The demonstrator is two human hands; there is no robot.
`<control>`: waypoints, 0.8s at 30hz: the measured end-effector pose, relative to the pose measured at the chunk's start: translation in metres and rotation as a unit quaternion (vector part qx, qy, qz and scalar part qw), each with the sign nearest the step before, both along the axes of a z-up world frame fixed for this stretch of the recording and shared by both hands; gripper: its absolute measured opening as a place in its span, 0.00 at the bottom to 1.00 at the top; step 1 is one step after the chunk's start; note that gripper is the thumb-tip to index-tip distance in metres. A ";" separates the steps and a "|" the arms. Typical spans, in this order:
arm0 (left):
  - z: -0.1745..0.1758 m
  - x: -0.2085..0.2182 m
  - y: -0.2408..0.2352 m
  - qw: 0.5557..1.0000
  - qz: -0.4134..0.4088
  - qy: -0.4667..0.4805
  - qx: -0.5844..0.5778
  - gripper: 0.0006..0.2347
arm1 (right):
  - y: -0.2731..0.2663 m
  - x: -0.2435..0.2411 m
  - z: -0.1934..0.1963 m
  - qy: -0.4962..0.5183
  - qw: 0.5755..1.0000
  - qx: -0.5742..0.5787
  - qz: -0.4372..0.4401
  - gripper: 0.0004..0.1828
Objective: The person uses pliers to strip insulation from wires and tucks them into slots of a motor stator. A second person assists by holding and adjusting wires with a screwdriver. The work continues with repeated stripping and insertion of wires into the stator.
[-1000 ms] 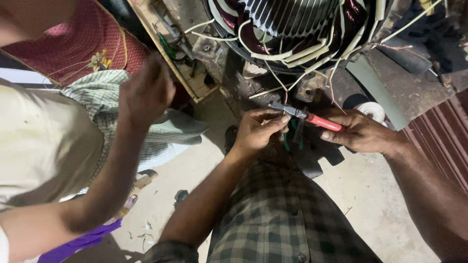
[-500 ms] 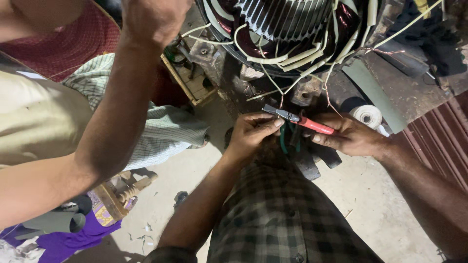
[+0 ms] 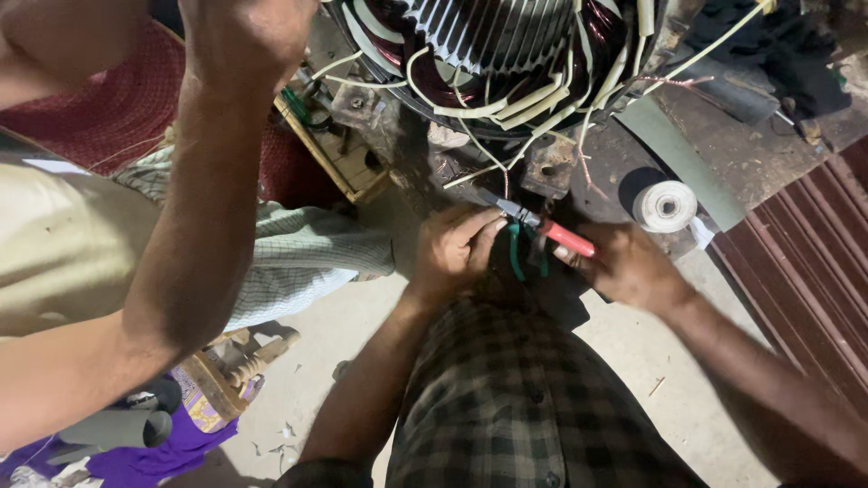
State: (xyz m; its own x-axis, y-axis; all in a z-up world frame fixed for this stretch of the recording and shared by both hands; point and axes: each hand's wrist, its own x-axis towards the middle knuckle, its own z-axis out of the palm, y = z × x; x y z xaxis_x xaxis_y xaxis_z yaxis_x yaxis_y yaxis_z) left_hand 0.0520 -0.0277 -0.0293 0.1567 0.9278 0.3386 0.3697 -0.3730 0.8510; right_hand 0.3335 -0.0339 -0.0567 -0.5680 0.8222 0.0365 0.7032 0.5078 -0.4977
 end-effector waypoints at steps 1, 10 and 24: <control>0.000 -0.002 0.004 0.999 -0.013 0.026 0.042 0.04 | -0.011 0.000 0.000 -0.083 0.995 -0.025 -0.047 0.10; -0.010 -0.012 0.026 0.985 0.029 0.138 0.100 0.03 | -0.068 0.020 0.004 0.086 0.908 -0.313 -0.266 0.18; -0.030 0.001 0.004 0.819 -0.152 -0.433 -0.346 0.11 | -0.052 0.035 0.024 0.081 0.892 -0.377 -0.237 0.27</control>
